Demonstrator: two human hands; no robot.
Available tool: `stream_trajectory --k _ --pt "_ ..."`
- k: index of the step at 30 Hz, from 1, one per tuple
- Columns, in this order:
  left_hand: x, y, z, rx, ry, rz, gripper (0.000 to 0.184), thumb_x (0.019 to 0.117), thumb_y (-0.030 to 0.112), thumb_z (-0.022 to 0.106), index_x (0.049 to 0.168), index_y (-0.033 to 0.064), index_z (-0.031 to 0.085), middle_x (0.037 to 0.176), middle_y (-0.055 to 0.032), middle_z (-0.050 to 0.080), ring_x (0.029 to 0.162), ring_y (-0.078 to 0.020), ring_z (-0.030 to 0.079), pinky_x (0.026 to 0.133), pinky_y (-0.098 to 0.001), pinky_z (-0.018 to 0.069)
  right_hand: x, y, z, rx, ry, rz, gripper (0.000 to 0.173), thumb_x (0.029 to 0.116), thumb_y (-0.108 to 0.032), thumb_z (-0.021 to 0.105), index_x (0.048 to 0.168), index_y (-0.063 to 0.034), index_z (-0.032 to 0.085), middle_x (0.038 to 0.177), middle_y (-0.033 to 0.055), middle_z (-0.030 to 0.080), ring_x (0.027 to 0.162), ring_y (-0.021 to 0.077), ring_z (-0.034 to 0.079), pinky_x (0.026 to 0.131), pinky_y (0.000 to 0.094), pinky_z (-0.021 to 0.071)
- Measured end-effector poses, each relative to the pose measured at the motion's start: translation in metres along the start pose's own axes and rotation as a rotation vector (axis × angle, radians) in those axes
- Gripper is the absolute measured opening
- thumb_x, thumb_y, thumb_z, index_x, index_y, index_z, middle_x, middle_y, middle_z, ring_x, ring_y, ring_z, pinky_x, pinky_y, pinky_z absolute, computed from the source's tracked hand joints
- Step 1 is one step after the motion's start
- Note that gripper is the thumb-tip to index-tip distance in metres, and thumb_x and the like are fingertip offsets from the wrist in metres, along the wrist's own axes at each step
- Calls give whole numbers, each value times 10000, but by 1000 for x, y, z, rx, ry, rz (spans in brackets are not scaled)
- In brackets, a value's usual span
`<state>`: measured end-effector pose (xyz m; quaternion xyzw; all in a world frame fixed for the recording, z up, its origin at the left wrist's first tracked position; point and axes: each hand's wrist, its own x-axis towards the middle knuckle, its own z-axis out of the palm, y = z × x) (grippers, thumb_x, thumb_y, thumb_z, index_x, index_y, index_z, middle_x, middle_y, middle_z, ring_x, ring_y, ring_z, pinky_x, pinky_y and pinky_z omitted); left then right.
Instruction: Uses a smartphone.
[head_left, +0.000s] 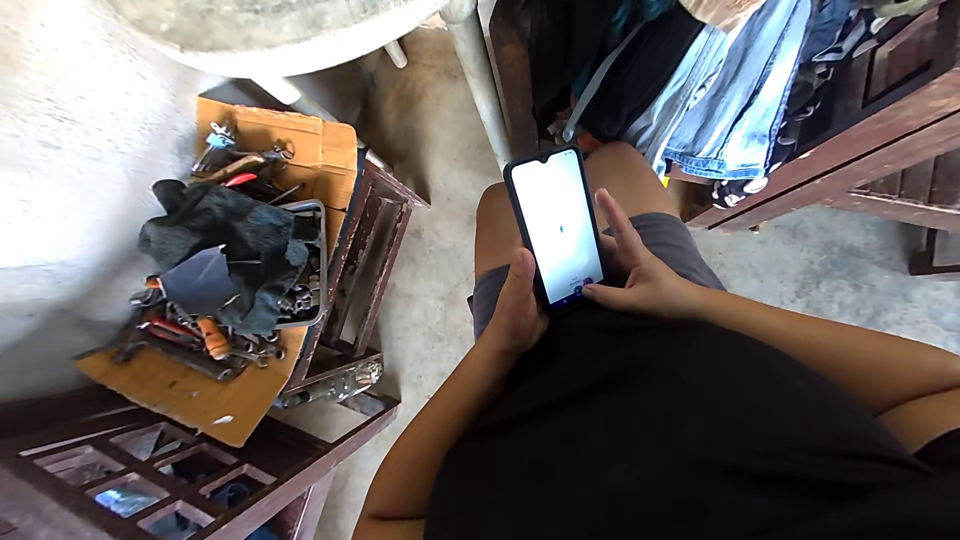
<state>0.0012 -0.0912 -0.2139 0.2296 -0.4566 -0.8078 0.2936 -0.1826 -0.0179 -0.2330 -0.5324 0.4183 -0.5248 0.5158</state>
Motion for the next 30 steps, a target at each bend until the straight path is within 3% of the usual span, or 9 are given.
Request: stream_trajectory --k 10,15,17,19,23,25,27,28,30 --pt "1 -2 -2 -22 -15 6 872 889 773 493 1549 255 255 1343 74 618 1209 -96 625 1023 -348 542 0 -3 -4 99 3 121 1012 881 -3 598 1609 -124 -94 1358 37 611 1134 68 670 982 274 570" --pt "2 -1 6 -1 41 -22 945 835 809 523 1525 214 269 1314 62 634 1195 -89 631 1019 -349 546 3 -3 -11 235 -36 170 733 978 -269 533 1592 -127 161 1359 -44 602 1199 33 608 1031 259 517" --pt "5 5 14 164 73 -36 1021 889 808 447 1574 102 174 1378 10 571 1234 -46 582 1048 -297 511 2 -9 -10 286 -7 177 737 973 -394 569 1555 -144 192 1335 -89 607 1212 8 593 1050 243 501" --pt "10 16 24 429 65 -28 893 1024 657 306 1545 -52 153 1389 -87 513 1247 0 526 1055 -216 461 1 -14 -6 408 83 176 731 962 -433 591 1535 -178 214 1296 -88 630 1190 35 618 1034 276 522" --pt "26 31 29 734 19 44 839 1046 616 247 1570 -39 251 1568 -223 375 1446 -158 395 1176 -350 370 2 -31 -7 674 194 169 577 960 -419 485 1490 -263 321 1237 -44 674 1154 115 656 979 370 564" --pt "24 45 28 827 5 173 897 1027 685 216 1623 18 150 1665 -187 241 1530 -185 277 1235 -401 290 2 -38 -10 800 181 135 538 946 -458 528 1436 -263 423 1218 -19 699 1149 140 669 975 390 568" --pt "7 79 26 868 19 514 771 1055 625 276 1598 78 272 1654 -93 311 1509 -161 321 1231 -410 311 3 -42 -17 868 153 68 563 934 -500 591 1421 -242 476 1241 17 697 1172 166 662 996 409 558" --pt "-6 104 24 836 21 710 618 1065 565 359 1532 164 419 1587 -6 438 1442 -130 427 1183 -384 388 3 -45 -23 872 141 42 596 924 -510 605 1439 -248 458 1259 25 685 1181 180 657 991 418 561" --pt "-46 160 25 583 -88 962 251 1008 359 611 1181 188 673 1121 82 722 986 -26 681 820 -220 565 4 -52 -35 872 136 2 607 909 -531 629 1425 -260 455 1264 52 683 1157 240 678 897 458 606"
